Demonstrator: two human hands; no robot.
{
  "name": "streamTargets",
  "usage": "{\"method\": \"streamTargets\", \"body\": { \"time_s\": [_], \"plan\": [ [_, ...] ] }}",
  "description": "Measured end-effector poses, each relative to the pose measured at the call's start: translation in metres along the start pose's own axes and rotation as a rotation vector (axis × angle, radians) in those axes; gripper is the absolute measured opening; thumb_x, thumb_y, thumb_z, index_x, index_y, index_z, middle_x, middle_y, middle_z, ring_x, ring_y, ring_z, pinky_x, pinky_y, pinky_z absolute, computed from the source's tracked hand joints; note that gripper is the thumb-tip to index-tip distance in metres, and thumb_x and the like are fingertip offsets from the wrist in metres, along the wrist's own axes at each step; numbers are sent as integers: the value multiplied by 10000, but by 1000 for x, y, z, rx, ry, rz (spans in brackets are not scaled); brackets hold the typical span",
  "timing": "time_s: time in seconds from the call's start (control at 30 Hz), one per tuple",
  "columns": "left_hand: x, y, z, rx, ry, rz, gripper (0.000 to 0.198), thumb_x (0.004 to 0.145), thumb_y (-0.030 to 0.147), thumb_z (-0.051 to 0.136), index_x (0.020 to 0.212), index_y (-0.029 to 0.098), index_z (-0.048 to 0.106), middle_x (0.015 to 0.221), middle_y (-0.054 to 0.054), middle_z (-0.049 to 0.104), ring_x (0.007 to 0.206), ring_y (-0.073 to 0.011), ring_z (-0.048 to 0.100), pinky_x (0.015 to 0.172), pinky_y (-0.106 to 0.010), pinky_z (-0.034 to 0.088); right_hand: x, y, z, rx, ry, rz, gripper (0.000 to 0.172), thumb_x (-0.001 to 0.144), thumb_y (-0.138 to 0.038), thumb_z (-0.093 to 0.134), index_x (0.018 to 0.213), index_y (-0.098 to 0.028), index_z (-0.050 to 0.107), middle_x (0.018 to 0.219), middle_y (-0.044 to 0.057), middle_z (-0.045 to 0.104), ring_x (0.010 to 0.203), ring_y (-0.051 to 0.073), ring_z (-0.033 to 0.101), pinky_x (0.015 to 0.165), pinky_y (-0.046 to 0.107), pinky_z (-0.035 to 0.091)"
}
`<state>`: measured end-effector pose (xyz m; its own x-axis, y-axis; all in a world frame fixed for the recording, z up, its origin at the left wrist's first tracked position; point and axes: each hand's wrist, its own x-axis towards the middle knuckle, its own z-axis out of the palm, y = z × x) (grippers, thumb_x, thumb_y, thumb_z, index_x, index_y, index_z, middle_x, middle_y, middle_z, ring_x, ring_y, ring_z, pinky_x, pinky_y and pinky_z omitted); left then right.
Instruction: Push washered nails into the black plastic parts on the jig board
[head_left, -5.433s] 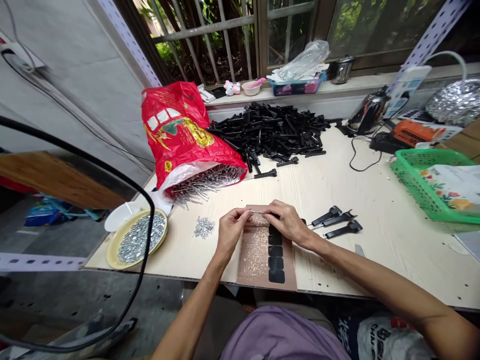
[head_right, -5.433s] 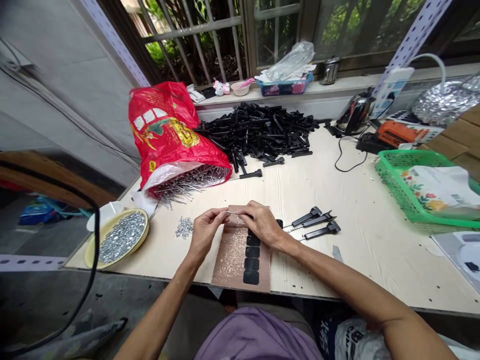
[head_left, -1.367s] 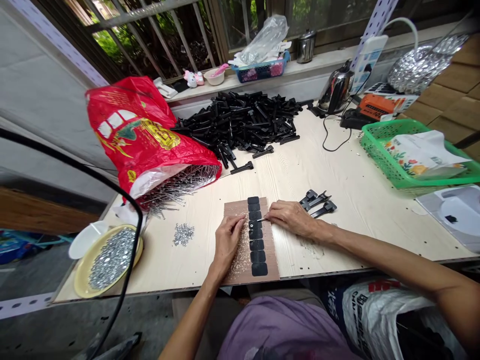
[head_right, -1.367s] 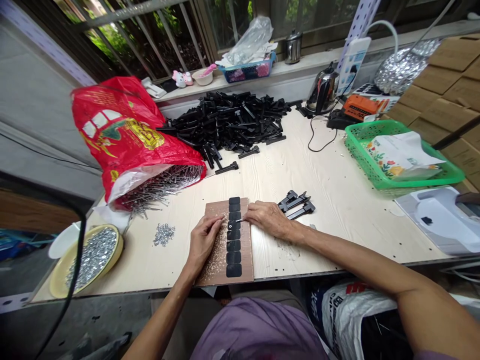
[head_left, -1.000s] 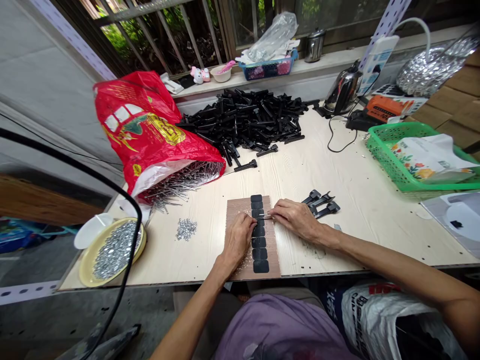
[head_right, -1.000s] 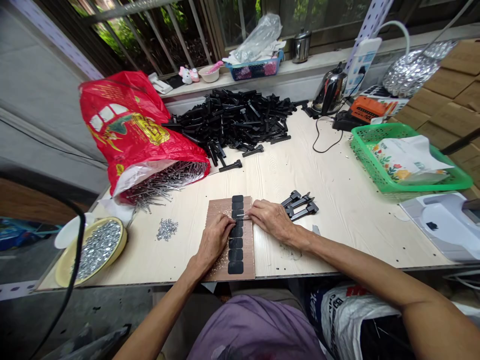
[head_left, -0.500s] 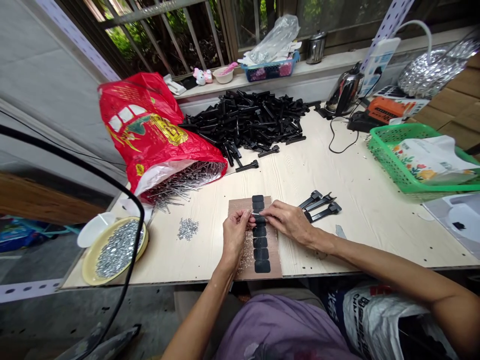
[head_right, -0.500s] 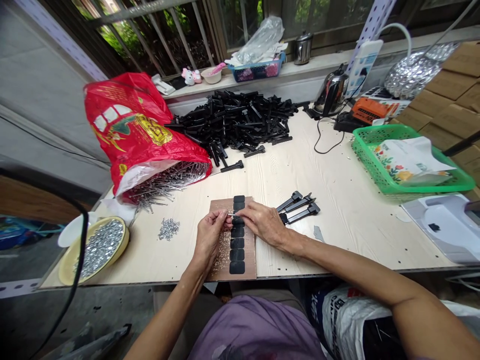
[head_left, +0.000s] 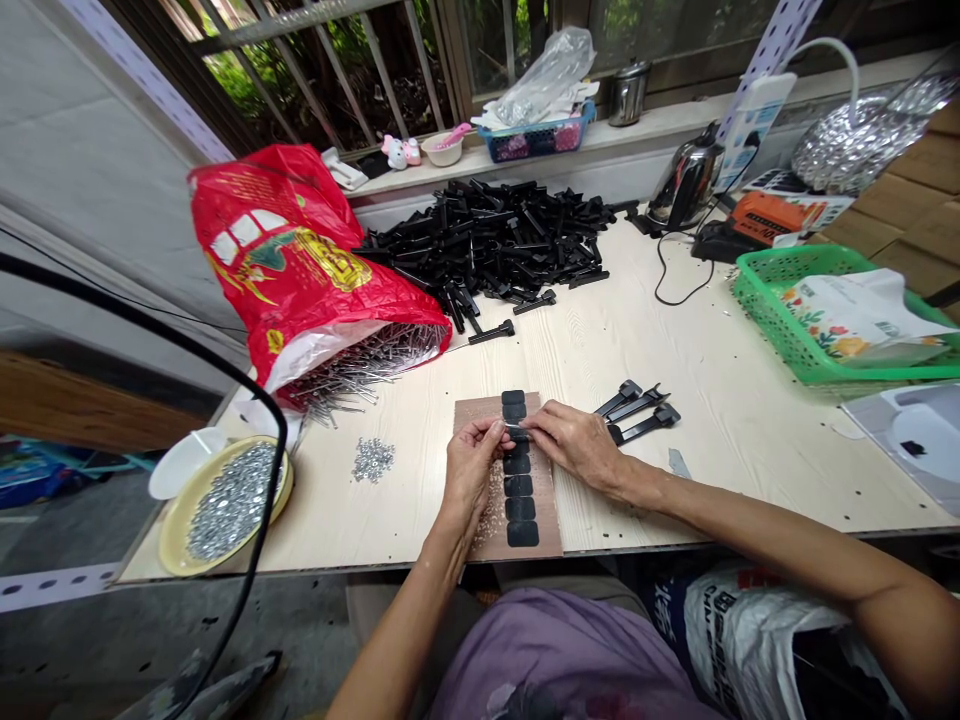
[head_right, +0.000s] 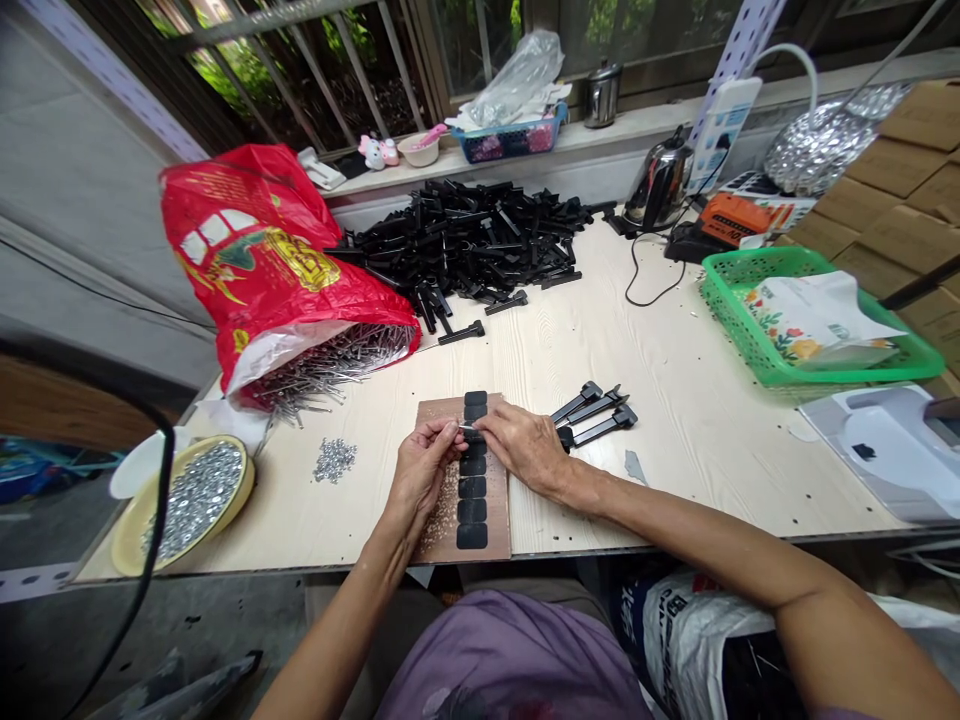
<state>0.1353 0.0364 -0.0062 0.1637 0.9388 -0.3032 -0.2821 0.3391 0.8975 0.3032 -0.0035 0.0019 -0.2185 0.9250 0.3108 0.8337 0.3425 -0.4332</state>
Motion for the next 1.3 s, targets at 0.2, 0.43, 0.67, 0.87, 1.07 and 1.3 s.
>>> {"method": "streamTargets", "body": {
  "time_s": [0.2,0.43,0.67,0.87,1.07,1.3],
  "plan": [
    [3,0,-2,-72,-31,-86,360,602,270,813,874,76,678,682,-19,663,569,-65,612,626,-175,534,0,-5,-2,-107,10,25,243,951,-256,409,1015,-202,637,908,39,626,818,137,595,603,230,396],
    [6,0,-5,-110,-70,-167,342,585,222,827,865,83,691,704,-24,674,578,-67,625,624,-170,563,-3,-5,2,-163,43,10,244,962,-260,388,994,-208,624,889,27,636,778,130,588,588,237,348],
    [4,-2,-5,-93,-73,-126,375,564,256,839,857,80,683,685,-12,662,564,-65,616,603,-168,566,-3,-5,5,-215,84,-10,204,951,-268,426,906,-193,610,843,23,643,759,141,575,609,254,327],
    [4,-2,-5,-84,-66,-133,369,555,264,843,835,88,681,687,-8,660,565,-61,618,607,-161,564,-4,-5,8,-173,103,-3,174,947,-259,434,930,-189,592,833,20,635,734,129,578,605,245,333],
    [5,-5,-7,-64,-79,-128,333,593,267,823,840,91,686,695,-13,660,568,-59,611,605,-163,560,-5,-4,6,-164,92,-11,194,951,-265,424,922,-192,602,867,22,634,756,126,584,603,240,349],
    [6,-5,-8,-14,-83,-120,310,595,281,816,802,87,693,684,-22,658,553,-61,588,571,-179,556,-4,-3,4,-161,85,-9,226,954,-269,413,911,-184,618,848,34,635,753,131,583,615,243,359]
  ]
}}
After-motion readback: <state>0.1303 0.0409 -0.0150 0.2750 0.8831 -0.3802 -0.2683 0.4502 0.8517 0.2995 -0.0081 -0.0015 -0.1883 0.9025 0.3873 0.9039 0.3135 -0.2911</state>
